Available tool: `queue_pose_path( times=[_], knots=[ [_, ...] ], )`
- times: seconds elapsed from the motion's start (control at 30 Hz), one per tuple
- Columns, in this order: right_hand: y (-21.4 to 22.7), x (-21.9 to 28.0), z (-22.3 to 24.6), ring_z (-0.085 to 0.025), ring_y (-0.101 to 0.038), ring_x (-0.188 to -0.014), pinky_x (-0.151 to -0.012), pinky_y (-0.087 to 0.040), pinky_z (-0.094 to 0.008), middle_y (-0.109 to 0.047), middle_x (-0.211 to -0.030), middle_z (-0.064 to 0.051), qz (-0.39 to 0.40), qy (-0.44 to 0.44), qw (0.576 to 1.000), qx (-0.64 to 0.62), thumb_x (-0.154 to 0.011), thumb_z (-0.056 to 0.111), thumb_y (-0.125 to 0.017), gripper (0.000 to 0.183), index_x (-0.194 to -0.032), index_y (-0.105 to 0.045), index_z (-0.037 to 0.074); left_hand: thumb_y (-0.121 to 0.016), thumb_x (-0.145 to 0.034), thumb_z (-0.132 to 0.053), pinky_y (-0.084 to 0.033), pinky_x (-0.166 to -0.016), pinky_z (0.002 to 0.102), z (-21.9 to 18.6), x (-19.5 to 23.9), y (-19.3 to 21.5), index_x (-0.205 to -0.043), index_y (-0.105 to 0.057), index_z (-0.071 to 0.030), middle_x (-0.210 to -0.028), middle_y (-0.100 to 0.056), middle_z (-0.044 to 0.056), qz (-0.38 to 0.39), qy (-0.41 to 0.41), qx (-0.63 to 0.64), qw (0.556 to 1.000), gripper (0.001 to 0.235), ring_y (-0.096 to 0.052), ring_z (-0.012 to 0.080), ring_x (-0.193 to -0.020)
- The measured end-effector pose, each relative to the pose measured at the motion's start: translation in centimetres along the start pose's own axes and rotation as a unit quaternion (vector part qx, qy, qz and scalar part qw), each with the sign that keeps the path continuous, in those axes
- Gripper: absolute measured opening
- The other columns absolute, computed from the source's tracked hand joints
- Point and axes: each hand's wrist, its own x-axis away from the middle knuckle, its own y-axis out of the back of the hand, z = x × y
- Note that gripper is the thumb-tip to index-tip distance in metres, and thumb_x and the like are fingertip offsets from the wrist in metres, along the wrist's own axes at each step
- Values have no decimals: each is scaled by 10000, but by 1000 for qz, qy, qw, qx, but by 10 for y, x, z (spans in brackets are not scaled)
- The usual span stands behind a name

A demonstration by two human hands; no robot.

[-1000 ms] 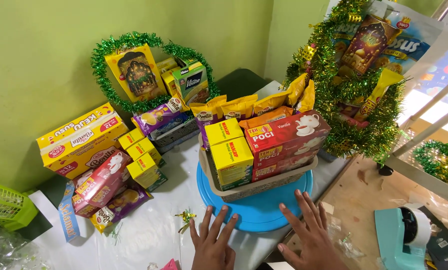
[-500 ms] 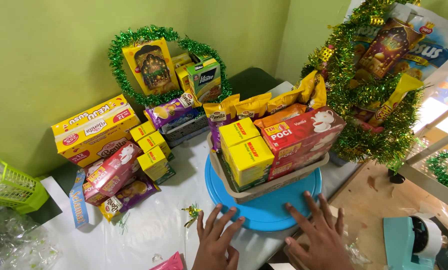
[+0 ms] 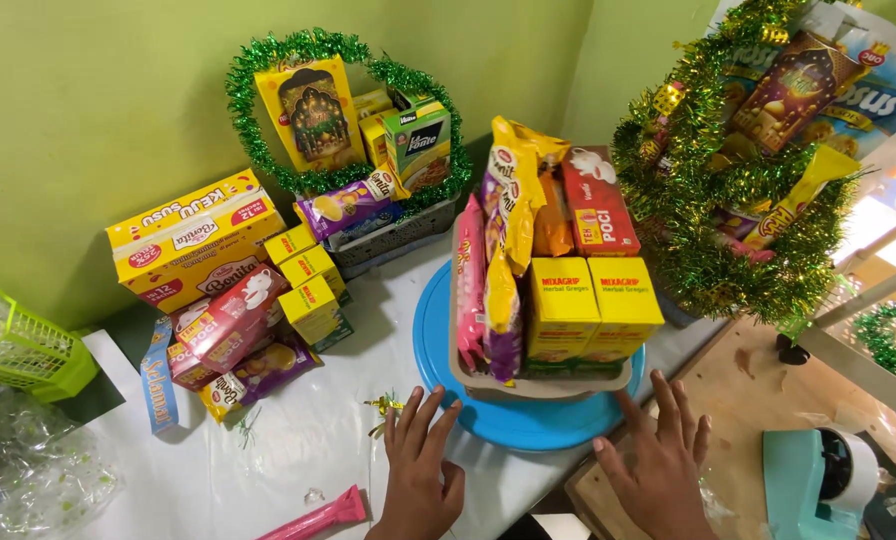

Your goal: Assembling a gift hamper by arranging various snack boxes and packets into a basket

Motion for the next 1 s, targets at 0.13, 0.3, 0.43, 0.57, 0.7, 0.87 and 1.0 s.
queue_pose_path(
  times=[0.13,0.3,0.43,0.57,0.7,0.87,1.0],
  knots=[
    [4,0,3,-303,-198,-1595,-1199,-141,-665,-238,-1721,-40,-24,-2,999,-35,-841,515,-576,705,-1508,-484,307,-564,-725,-3,-105,-1224,659,-2,0,0,-1473,-547,-160,-1625,-436,80,17,8,8,1000,764,-264,347,-1567],
    [0,2,3,-297,-225,-1606,-1272,-81,-564,-335,-1693,-54,-59,65,996,-15,-885,545,-547,589,-1418,-579,297,-570,-720,19,-114,-1212,673,-1,1,-1,-1457,-559,-172,-1632,-413,90,34,1,-5,999,762,-239,362,-1571],
    [0,-3,-4,-309,-125,-1615,-1228,-30,-647,-239,-1714,-47,-13,6,999,-29,-906,564,-523,672,-1523,-473,304,-603,-722,-3,-97,-1198,689,-6,0,-2,-1472,-546,-200,-1636,-387,100,58,14,-14,998,778,-217,369,-1571],
    [1,-2,-3,-309,-196,-1598,-1243,-95,-625,-277,-1700,-50,-44,29,997,-53,-912,505,-546,609,-1456,-540,230,-585,-735,-18,-92,-1209,669,-11,1,-1,-1456,-567,-217,-1625,-409,85,58,-15,-28,998,748,-222,373,-1567],
    [10,-3,2,-386,-309,-1550,-1222,-230,-665,-373,-1637,-142,-101,91,986,-96,-956,398,-569,519,-1374,-603,94,-563,-745,-37,-59,-1220,661,-17,4,0,-1434,-589,-214,-1604,-452,66,54,-33,-26,998,712,-214,371,-1573],
    [49,-7,11,-340,-583,-1305,-1071,-487,-482,-592,-1390,-184,-180,142,962,-150,-967,224,-611,334,-1225,-706,35,-572,-741,-51,-72,-1208,672,-28,7,1,-1399,-606,-214,-1589,-471,52,63,-42,-35,996,679,-210,384,-1572],
    [101,11,9,-291,-677,-1090,-985,-529,-409,-699,-1123,-141,-208,105,959,-160,-975,144,-608,221,-1101,-739,18,-609,-724,-112,-117,-1157,716,-45,10,3,-1423,-579,-253,-1623,-412,55,124,-22,-51,991,714,-180,400,-1568]
  ],
)
